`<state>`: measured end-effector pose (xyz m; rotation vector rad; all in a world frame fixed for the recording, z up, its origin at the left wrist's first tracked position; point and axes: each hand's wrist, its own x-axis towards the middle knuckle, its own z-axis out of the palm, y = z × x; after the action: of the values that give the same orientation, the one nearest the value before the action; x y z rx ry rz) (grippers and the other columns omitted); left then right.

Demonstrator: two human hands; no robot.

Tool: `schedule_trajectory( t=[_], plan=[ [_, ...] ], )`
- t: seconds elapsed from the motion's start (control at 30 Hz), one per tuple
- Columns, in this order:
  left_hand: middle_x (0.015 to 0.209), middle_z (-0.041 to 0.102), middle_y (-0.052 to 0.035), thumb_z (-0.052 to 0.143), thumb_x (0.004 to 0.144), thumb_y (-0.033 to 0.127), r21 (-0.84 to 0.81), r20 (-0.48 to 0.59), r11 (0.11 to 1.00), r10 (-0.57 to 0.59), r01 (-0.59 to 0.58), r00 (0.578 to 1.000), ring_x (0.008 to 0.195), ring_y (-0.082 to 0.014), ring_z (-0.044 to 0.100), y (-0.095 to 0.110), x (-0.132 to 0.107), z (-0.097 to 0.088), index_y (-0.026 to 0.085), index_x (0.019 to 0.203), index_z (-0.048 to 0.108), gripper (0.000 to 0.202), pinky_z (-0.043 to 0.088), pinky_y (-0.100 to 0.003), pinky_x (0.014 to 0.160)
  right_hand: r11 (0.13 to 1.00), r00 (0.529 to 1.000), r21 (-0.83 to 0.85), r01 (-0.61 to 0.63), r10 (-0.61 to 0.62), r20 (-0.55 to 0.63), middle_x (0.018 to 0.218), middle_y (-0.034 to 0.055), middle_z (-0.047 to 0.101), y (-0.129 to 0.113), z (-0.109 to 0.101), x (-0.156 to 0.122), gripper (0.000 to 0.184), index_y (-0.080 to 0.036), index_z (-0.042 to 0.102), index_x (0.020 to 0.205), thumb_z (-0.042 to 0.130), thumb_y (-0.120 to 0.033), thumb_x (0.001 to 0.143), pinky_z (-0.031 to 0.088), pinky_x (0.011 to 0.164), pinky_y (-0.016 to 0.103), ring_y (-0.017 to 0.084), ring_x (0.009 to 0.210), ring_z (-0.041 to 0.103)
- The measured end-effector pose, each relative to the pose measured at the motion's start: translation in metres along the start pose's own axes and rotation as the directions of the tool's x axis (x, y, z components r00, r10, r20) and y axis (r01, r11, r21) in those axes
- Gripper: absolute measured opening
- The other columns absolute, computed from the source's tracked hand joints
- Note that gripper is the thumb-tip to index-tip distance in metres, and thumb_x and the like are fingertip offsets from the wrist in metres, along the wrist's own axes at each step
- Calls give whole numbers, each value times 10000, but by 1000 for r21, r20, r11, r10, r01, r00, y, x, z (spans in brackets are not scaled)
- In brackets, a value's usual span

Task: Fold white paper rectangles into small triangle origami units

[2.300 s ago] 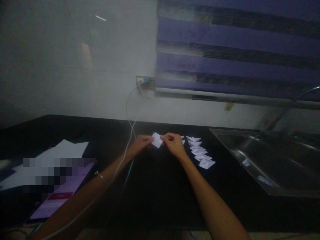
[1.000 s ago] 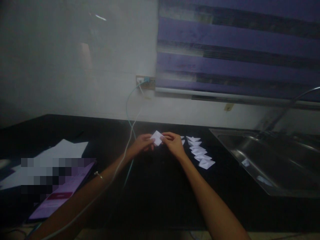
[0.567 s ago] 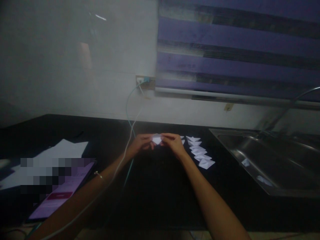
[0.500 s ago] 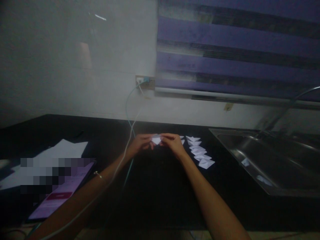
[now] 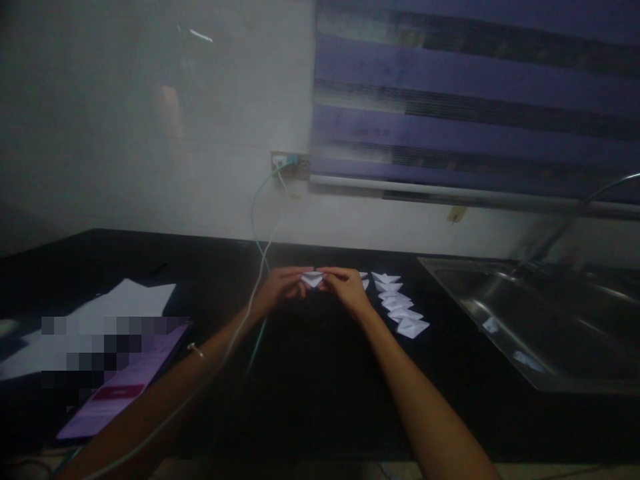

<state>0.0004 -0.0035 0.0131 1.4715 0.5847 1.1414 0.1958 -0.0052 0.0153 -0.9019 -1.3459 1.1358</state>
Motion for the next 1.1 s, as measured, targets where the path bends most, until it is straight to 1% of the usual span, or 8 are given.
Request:
schedule_trajectory(
  t=[0.13,0.3,0.47,0.57,0.67,0.73,0.9,1.1],
  plan=[
    [757,666,-79,478,869,473,-71,48,994,-85,88,995,567,-127,624,-6,2,0,146,1266,486,514,275,-170,410,996,998,-59,64,-65,-5,815,40,723,-2,1,-1,201,-220,753,864,680,-308,698,554,654,337,170,644,646],
    [619,609,-54,429,880,538,85,133,976,-212,202,968,488,-98,576,-11,3,4,87,990,576,487,240,-161,383,981,994,-162,110,-105,41,823,35,723,-1,2,-1,189,-234,753,855,646,-303,715,539,634,326,178,672,647],
    [598,585,-28,442,883,512,222,205,972,-126,80,971,463,-70,522,-4,-1,7,90,899,582,445,273,-160,397,972,991,-197,127,-117,64,836,38,720,1,2,-2,200,-231,749,862,624,-306,725,533,652,328,167,668,637],
    [579,579,-14,436,884,517,278,211,960,-85,24,974,441,-66,493,-2,-2,8,98,880,567,439,303,-167,411,989,994,-115,93,-85,68,874,49,713,-1,2,-2,223,-223,742,889,599,-290,732,541,646,325,173,710,637],
    [565,574,-11,418,890,522,319,194,948,-74,8,978,440,-68,485,-4,-2,8,105,850,560,442,316,-173,426,999,996,-18,32,-31,84,922,60,697,-4,2,-3,298,-224,700,1012,588,-310,749,544,637,312,177,760,635],
    [549,567,-7,397,899,525,339,196,941,-72,1,978,441,-71,486,-7,-1,8,106,851,563,453,325,-175,438,1000,996,-20,6,-4,92,907,55,687,-4,3,-3,331,-227,673,1054,610,-342,750,540,628,298,173,764,633],
    [555,569,-15,363,910,530,349,213,937,-59,-20,975,470,-88,521,-9,-1,9,100,853,577,483,365,-188,477,989,990,-145,28,-8,138,747,18,666,-1,6,-5,327,-196,672,965,695,-388,702,514,617,281,151,668,622],
    [599,584,-21,367,917,507,376,219,926,-58,-29,974,499,-94,540,-9,-2,9,118,804,557,448,409,-205,527,990,992,-134,33,-16,123,758,32,696,1,6,-4,294,-183,672,900,731,-353,667,485,620,278,154,647,633]
  ],
)
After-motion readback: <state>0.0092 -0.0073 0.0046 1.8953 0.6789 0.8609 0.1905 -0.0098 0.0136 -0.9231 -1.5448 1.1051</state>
